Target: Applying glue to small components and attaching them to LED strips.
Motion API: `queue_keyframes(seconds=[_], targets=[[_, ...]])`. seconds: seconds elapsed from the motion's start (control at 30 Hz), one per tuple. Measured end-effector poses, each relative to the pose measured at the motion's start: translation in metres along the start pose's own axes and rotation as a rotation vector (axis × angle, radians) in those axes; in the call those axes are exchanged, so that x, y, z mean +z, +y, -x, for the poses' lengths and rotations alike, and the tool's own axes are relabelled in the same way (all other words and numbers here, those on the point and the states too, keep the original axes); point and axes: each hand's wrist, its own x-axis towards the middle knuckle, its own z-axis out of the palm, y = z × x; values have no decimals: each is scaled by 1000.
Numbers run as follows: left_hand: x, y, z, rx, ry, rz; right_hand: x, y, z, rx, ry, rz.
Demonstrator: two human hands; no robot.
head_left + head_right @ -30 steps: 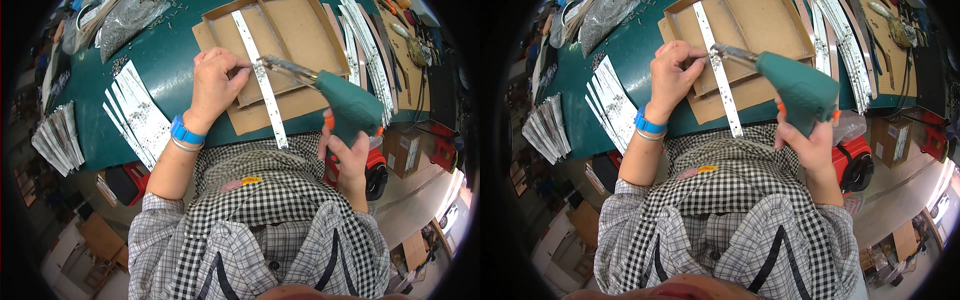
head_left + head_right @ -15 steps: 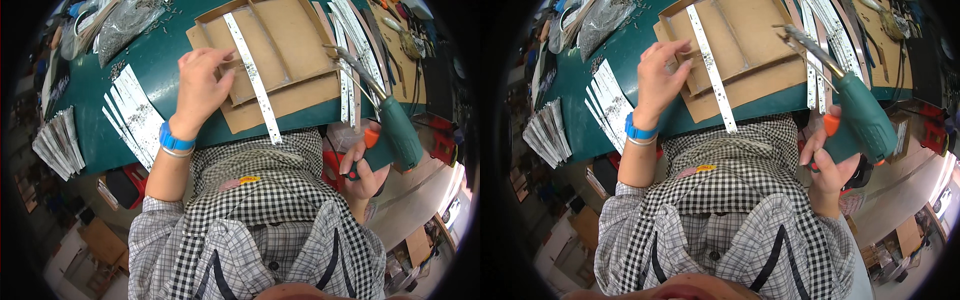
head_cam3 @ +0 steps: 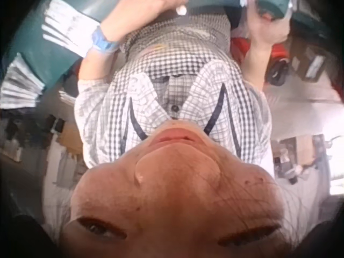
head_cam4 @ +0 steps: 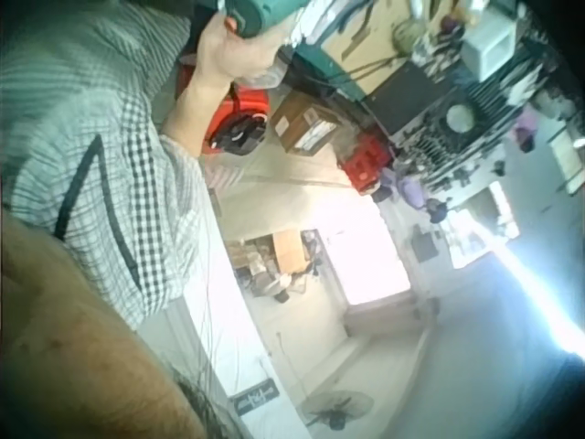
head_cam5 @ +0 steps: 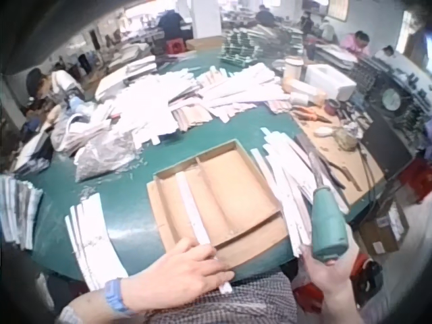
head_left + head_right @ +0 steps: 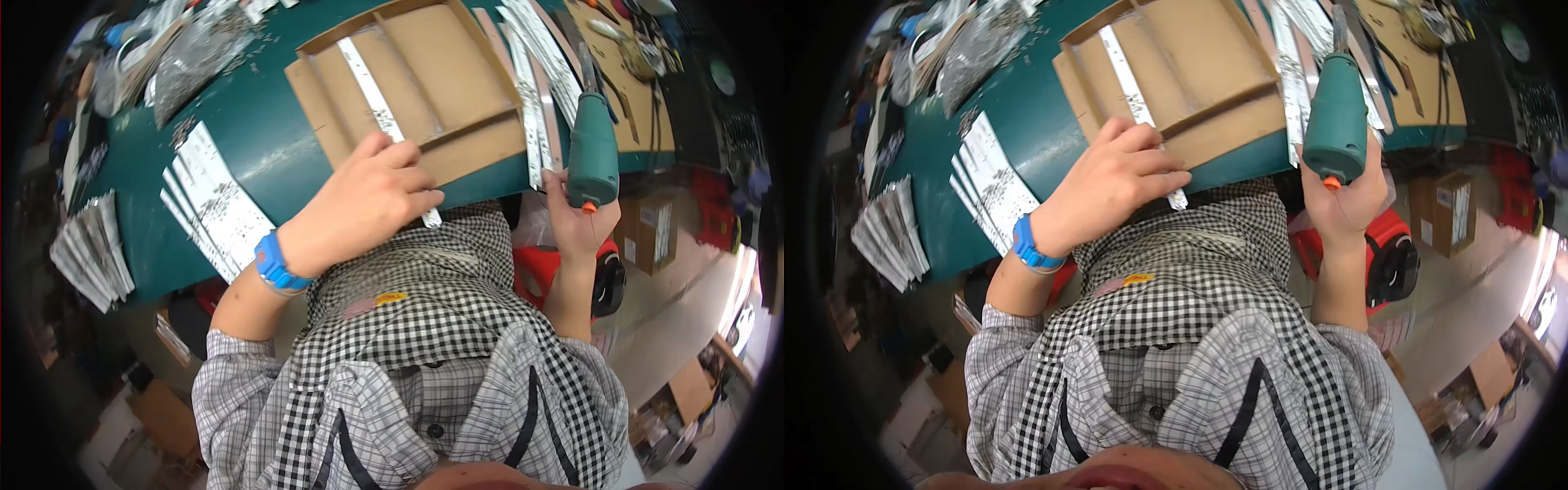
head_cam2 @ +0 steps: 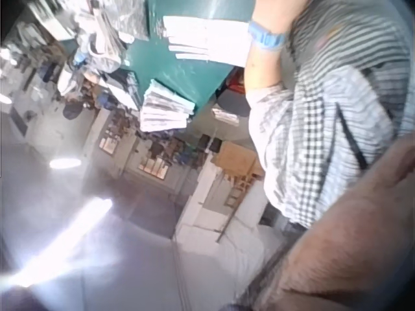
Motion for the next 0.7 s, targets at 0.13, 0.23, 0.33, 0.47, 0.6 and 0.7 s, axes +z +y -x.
queue_keyframes(seconds=[0.13, 0.23, 0.33, 0.47, 0.6, 0.7], targets=[[-6, 16, 11, 37, 52, -156, 13, -8, -11, -108, -53, 362], [-24, 30, 38, -25, -30, -260, 17, -11, -8, -12, -102, 338], [-36, 32, 76, -126, -72, -270, 20, -10, -7, 35, -117, 471], [-50, 18, 122, -337, -198, -242, 20, -16, -12, 63, -158, 507], [-49, 4, 147, -435, -288, -271, 22, -7, -11, 38, -140, 560], [-42, -4, 156, -452, -294, -244, 26, -10, -10, 0, -112, 559]])
